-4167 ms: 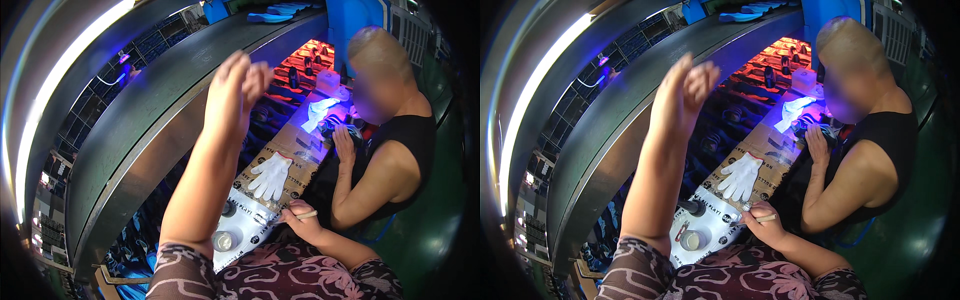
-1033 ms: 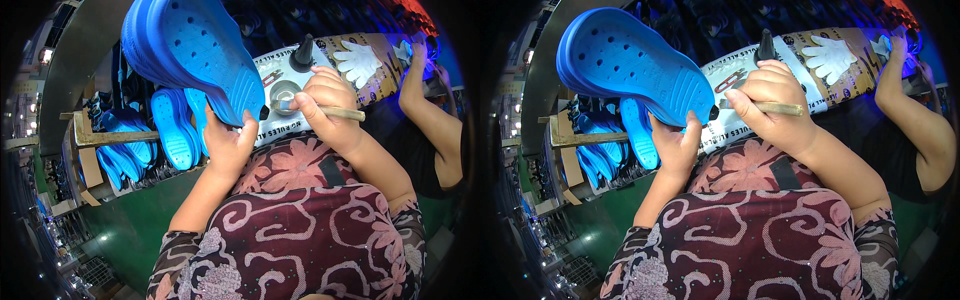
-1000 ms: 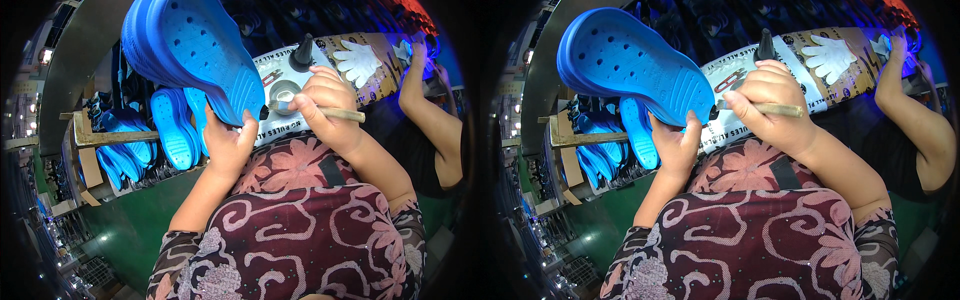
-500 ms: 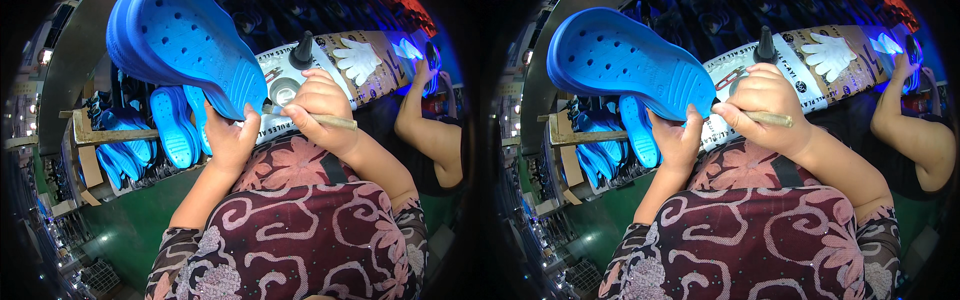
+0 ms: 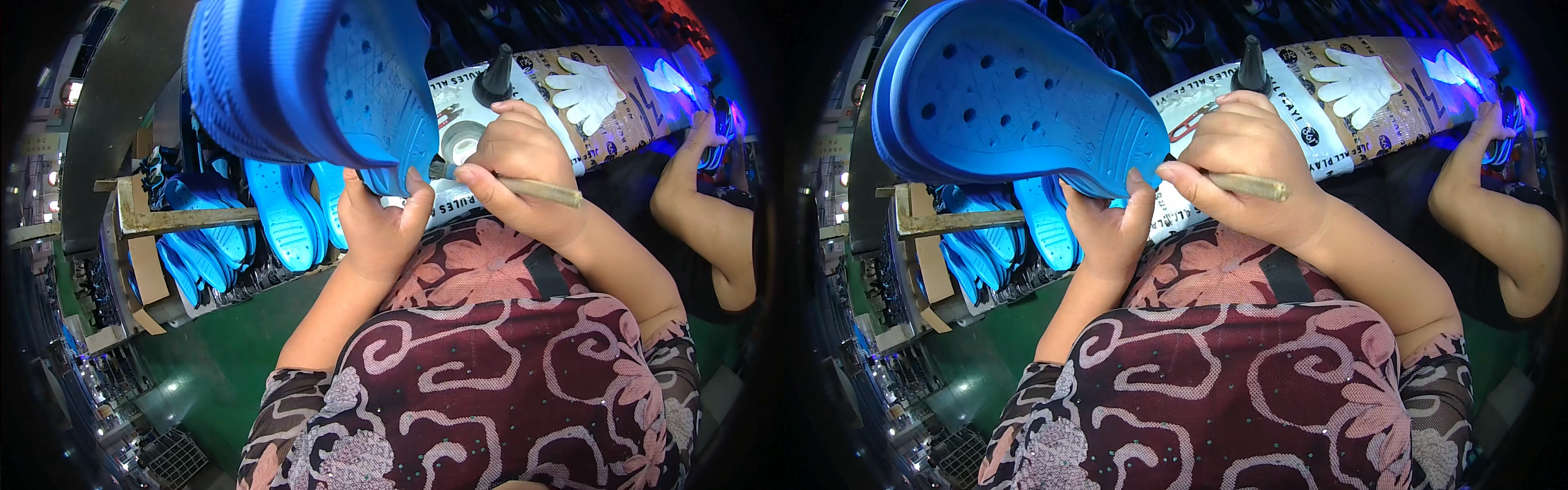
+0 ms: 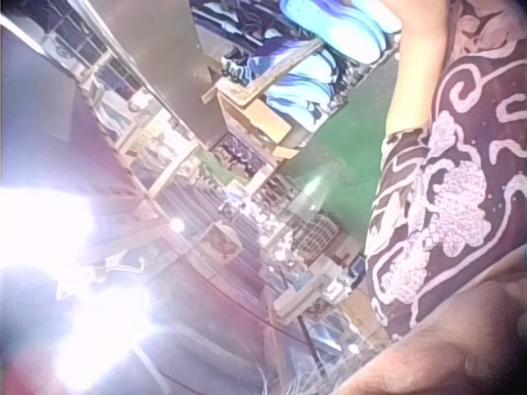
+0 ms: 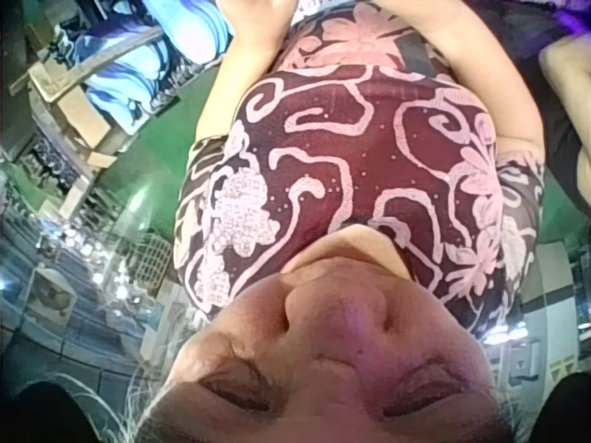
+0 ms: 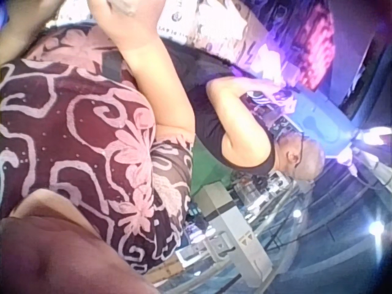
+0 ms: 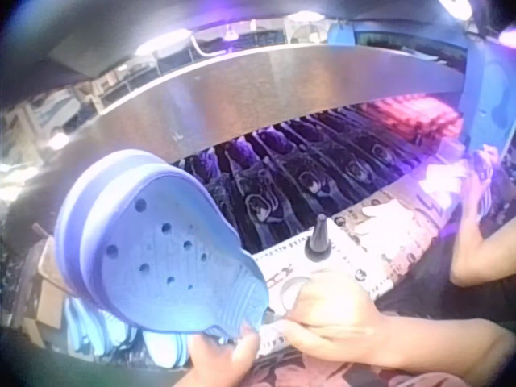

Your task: The person applies adhesive from a container onto shoe soles using a brush and places the coated soles onto a conveyor belt above.

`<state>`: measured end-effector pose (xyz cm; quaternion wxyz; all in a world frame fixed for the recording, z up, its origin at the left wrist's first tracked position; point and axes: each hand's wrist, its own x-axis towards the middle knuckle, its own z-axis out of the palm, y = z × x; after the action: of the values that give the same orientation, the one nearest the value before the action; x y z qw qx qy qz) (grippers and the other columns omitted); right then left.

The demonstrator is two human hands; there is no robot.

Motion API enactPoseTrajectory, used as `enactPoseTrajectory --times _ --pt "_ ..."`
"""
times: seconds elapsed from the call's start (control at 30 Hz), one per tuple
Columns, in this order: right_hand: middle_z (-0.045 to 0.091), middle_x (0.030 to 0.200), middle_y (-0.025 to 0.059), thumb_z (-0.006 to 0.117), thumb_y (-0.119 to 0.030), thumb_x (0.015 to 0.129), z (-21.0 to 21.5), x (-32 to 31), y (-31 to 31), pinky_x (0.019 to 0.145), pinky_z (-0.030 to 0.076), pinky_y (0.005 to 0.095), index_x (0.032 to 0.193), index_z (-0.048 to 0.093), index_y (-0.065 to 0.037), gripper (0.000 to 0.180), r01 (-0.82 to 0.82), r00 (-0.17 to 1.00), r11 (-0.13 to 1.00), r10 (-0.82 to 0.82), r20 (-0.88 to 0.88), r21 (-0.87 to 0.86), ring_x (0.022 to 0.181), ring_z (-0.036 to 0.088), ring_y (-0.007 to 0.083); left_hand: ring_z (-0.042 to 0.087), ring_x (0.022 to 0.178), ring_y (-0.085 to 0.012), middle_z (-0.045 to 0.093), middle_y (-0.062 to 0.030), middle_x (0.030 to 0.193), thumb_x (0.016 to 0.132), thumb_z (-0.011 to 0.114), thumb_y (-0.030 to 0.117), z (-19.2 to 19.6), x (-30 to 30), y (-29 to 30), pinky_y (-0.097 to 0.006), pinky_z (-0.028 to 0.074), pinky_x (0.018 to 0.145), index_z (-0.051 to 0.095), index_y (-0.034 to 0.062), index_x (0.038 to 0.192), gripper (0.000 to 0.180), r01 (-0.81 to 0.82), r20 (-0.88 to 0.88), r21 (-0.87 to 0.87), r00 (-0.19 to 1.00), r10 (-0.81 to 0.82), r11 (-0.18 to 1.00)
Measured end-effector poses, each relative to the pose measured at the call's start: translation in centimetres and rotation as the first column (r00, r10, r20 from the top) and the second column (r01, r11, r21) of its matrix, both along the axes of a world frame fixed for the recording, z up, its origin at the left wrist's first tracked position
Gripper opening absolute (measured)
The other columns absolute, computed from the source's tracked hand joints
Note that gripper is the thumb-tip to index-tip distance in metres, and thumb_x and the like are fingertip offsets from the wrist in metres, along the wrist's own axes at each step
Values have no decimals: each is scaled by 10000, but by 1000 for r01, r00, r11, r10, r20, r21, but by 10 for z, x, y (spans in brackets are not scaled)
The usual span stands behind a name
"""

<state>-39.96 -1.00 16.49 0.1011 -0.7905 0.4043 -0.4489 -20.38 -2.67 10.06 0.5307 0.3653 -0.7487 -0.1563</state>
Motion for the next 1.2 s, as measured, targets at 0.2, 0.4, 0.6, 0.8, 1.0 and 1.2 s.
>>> enactPoseTrajectory --times 0.2,0.4,0.6,0.8,1.0,1.2 --pt "555 623 31 703 -181 773 12 -5 12 846 433 390 662 642 -88 157 35 997 999 -38 -73 -41 641 558 214 666 660 -252 654 -127 805 731 675 -15 3 1 3 -328 516 609 173 -32 1391 830 6 17 -31 1000 -5 1000" --pt "559 617 41 673 -121 789 17 -35 17 849 432 387 630 633 -81 169 121 992 990 -119 33 -75 618 536 224 611 892 -215 576 -123 981 718 663 -49 33 -5 1 -315 489 800 402 -21 1179 531 51 -170 129 985 -29 990" --pt "584 622 61 647 -108 809 -3 -87 35 794 428 372 610 637 -90 200 316 937 949 -314 155 13 670 541 270 645 892 -228 567 -200 1140 798 641 35 123 -15 0 -329 544 738 289 -53 1346 657 440 -491 521 855 -165 732" --pt "550 595 68 634 -66 820 -20 -129 59 729 417 371 618 641 -72 202 351 895 925 -377 240 144 638 553 271 646 572 -169 585 -197 1084 754 646 44 194 -107 -32 -234 523 427 199 -45 1419 807 663 -585 739 547 -599 -116" --pt "605 621 67 633 -105 836 -16 -157 72 738 429 364 656 673 -85 185 442 844 885 -465 267 145 629 559 262 660 881 -231 632 -168 1004 869 628 131 273 -335 -139 -274 569 748 512 -80 1110 340 929 -853 369 350 -388 28" --pt "616 640 77 630 -126 849 -31 -176 73 691 432 368 662 667 -71 198 536 754 825 -563 337 178 635 567 266 603 1083 -351 594 -248 1174 926 562 346 290 -356 -83 -367 511 929 396 -19 1332 571 955 -866 291 238 -440 -56"
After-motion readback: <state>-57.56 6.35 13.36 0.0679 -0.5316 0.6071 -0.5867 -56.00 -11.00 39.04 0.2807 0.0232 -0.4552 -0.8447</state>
